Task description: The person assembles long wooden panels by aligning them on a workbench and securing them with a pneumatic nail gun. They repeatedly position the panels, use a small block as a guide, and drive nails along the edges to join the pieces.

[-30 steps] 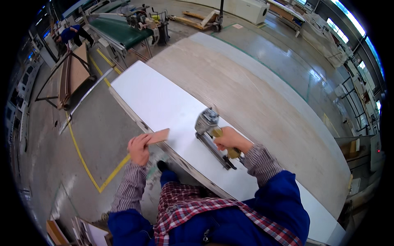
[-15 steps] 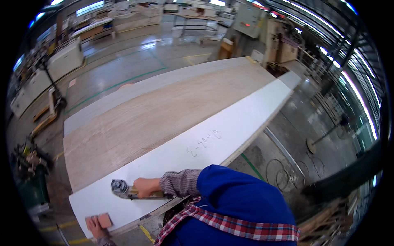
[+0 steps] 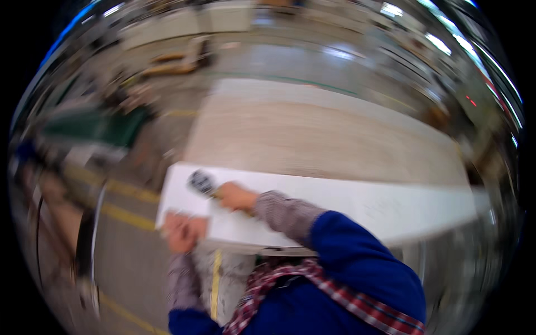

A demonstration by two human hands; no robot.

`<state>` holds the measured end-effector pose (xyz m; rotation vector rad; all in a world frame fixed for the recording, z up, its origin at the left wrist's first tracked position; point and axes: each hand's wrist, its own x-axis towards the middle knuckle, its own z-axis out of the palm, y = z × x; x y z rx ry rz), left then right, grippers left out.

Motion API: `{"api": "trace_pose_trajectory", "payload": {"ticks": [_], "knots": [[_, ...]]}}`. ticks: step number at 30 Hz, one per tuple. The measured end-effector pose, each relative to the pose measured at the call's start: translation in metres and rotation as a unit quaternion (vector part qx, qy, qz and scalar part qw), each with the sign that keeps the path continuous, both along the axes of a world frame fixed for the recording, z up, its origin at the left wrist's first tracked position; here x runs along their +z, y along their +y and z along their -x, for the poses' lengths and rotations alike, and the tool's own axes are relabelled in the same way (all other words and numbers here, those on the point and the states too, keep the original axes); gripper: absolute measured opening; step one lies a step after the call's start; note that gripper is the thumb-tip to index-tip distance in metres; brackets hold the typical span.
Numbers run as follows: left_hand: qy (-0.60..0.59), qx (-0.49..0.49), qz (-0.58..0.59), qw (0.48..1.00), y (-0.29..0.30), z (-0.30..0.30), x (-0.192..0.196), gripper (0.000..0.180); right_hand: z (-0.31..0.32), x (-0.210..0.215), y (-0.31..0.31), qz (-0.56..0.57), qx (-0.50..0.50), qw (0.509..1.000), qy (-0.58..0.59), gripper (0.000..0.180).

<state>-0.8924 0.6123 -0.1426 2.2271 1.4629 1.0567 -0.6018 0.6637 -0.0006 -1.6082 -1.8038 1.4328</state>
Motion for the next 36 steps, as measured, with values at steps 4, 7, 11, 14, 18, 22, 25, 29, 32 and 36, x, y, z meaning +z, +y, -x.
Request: {"api": "trace_pose_trajectory", "payload": {"ticks": [4,7,11,14,18,22,25,29,32,36], "knots": [[0.019,0.082,-0.050,0.995,-0.013,-0.067,-0.017,0.030,0.005,0.015,0.026,0.000,0.073,0.988,-0.139,0.018],[0.021,0.100,0.000,0.995,-0.017,-0.073,-0.017,0.029,0.039,0.005,0.049,0.063,0.093,0.988,-0.107,0.019],[0.011,0.108,0.022,0.994,-0.018,-0.066,-0.005,0.029,0.068,0.012,0.056,0.145,0.114,0.982,-0.035,0.017],[0.008,0.113,-0.012,0.994,-0.013,-0.068,0.011,0.026,0.063,0.018,0.051,0.114,0.149,0.978,-0.087,0.016],[-0.023,0.138,-0.030,0.990,-0.010,-0.067,0.020,0.025,0.073,0.028,0.041,0.058,0.193,0.971,-0.129,0.020],[-0.026,0.143,-0.021,0.989,-0.014,-0.067,0.019,0.029,0.069,0.029,0.036,0.075,0.156,0.979,-0.110,0.021],[-0.008,0.114,-0.016,0.993,-0.018,-0.066,0.021,0.031,0.059,0.032,0.027,0.069,0.149,0.980,-0.117,0.022],[0.010,0.095,0.018,0.995,-0.031,-0.073,0.024,0.031,0.046,0.033,0.012,0.050,0.181,0.973,-0.134,0.020],[0.014,0.092,0.032,0.995,-0.039,-0.080,0.026,0.030,0.036,0.030,0.005,0.039,0.193,0.972,-0.129,0.019],[0.028,0.073,0.037,0.996,-0.048,-0.089,0.032,0.029,0.021,0.025,0.001,0.071,0.186,0.976,-0.090,0.019]]}}
